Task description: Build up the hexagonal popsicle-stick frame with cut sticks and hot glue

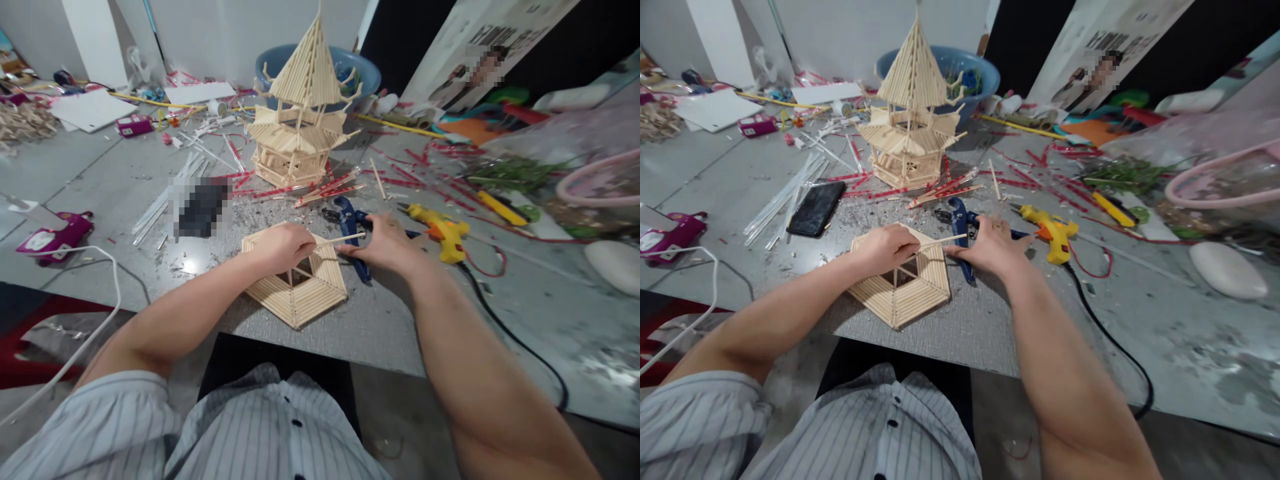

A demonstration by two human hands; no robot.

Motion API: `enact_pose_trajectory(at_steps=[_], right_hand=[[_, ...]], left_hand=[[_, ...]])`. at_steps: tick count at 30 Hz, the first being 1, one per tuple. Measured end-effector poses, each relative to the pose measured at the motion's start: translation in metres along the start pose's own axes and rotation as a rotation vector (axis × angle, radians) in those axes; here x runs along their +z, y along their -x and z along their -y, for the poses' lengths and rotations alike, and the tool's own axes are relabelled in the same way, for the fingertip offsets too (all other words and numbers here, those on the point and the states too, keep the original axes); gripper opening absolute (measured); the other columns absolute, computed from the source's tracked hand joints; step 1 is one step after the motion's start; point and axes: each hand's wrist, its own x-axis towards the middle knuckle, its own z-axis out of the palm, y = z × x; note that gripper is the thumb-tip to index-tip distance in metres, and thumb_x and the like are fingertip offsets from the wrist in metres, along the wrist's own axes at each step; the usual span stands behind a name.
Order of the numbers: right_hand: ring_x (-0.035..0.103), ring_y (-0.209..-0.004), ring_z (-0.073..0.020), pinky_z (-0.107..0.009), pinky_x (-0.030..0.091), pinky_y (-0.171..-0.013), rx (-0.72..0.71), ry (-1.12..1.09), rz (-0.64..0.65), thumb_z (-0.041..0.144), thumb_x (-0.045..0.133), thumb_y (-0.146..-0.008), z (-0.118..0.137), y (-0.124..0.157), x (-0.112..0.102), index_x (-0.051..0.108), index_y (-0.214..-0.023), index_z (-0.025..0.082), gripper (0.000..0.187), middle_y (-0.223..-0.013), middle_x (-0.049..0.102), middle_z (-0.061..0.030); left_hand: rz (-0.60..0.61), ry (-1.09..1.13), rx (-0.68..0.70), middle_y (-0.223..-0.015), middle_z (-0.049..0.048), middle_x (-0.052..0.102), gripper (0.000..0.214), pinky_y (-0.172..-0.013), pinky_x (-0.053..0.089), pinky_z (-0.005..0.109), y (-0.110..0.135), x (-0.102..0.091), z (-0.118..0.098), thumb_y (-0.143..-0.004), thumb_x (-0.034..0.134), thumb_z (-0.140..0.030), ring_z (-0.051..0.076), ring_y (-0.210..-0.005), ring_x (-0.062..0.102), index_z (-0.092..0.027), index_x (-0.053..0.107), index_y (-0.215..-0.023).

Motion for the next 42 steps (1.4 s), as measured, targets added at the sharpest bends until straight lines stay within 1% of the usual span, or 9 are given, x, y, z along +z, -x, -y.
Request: enact_pose_trajectory(at_steps=[9,14,19,22,24,28,31,36,42], right_hand=[[0.032,-0.135,-0.0455,-0.076,0.014,-0.103,0.08,0.206,0.153,0.075,0.057,-0.066,0.008,0.006,-0.016,0.04,-0.139,0.012,0.098,-0.145,0.038,-0.0259],[0.038,-0.133,-0.0428,-0.071,0.019,-0.104,0.076,0.104,0.07,0.065,0.058,-0.074,0.013,0.006,-0.023,0.048,-0.134,0.017,0.077,-0.143,0.044,-0.022],[0.06,-0.112,-0.028,-0.046,0.041,-0.099,0.011,-0.306,-0.179,0.036,0.059,-0.082,0.033,-0.021,-0.044,0.06,-0.114,0.016,0.038,-0.122,0.063,-0.0142],[0.066,-0.087,-0.0194,-0.038,0.05,-0.085,0.14,-0.856,0.006,0.036,0.059,-0.083,0.055,-0.055,-0.049,0.058,-0.093,0.018,0.02,-0.103,0.068,-0.0097],[0.065,-0.076,-0.0164,-0.034,0.052,-0.077,0.236,-1.213,0.115,0.042,0.055,-0.086,0.07,-0.079,-0.046,0.054,-0.084,0.019,0.024,-0.091,0.067,-0.0072],[0.065,-0.075,-0.0157,-0.03,0.054,-0.071,0.279,-1.701,0.112,0.054,0.054,-0.085,0.091,-0.123,-0.03,0.049,-0.081,0.02,0.035,-0.075,0.061,-0.0026],[0.063,-0.069,-0.0151,-0.03,0.054,-0.067,0.301,-1.825,0.084,0.054,0.055,-0.082,0.103,-0.145,-0.019,0.046,-0.077,0.022,0.034,-0.064,0.055,0.0012],[0.056,-0.055,-0.0104,-0.025,0.054,-0.062,0.413,-1.858,0.021,0.025,0.053,-0.084,0.136,-0.158,-0.007,0.046,-0.079,0.022,0.01,-0.056,0.051,0.0062],[0.061,-0.06,-0.0117,-0.025,0.052,-0.059,0.307,-1.768,0.209,0.033,0.059,-0.086,0.174,-0.146,-0.004,0.044,-0.079,0.022,0.02,-0.059,0.056,0.0061]], left_hand=[[-0.025,0.019,0.05,-0.08,0.0058,0.071,0.024,-0.072,0.046,0.028,0.003,0.002,0.006,-0.09,0.048,-0.019,0.016,-0.079,0.064,-0.016,0.068,-0.077],[-0.139,0.073,-0.003,-0.078,0.0065,0.071,0.025,-0.069,0.047,0.028,0.005,-0.002,0.011,-0.091,0.046,-0.021,0.016,-0.076,0.064,-0.016,0.068,-0.08],[-0.268,0.104,0.001,-0.072,0.0075,0.068,0.024,-0.067,0.047,0.029,0.005,-0.004,0.018,-0.091,0.047,-0.023,0.017,-0.07,0.062,-0.014,0.068,-0.084],[-0.293,0.089,0.046,-0.07,0.0074,0.067,0.028,-0.066,0.048,0.029,0.005,-0.003,0.019,-0.093,0.044,-0.026,0.016,-0.068,0.06,-0.015,0.068,-0.083],[-0.316,0.089,0.05,-0.07,0.0071,0.067,0.029,-0.066,0.047,0.028,0.005,-0.003,0.019,-0.094,0.043,-0.027,0.016,-0.068,0.06,-0.015,0.067,-0.084],[-0.399,0.082,0.047,-0.068,0.0052,0.065,0.026,-0.063,0.046,0.026,0.005,-0.003,0.021,-0.093,0.045,-0.026,0.014,-0.065,0.058,-0.015,0.067,-0.084],[-0.454,0.077,0.066,-0.066,0.0049,0.065,0.023,-0.06,0.045,0.025,0.006,-0.004,0.022,-0.092,0.048,-0.024,0.014,-0.063,0.058,-0.014,0.067,-0.084],[-0.434,0.056,0.069,-0.066,0.0044,0.065,0.026,-0.06,0.045,0.026,0.007,-0.005,0.02,-0.094,0.045,-0.026,0.014,-0.063,0.058,-0.016,0.066,-0.084],[-0.447,0.097,0.051,-0.065,0.0043,0.064,0.021,-0.06,0.045,0.025,0.007,-0.006,0.023,-0.092,0.048,-0.022,0.014,-0.063,0.059,-0.014,0.066,-0.085]])
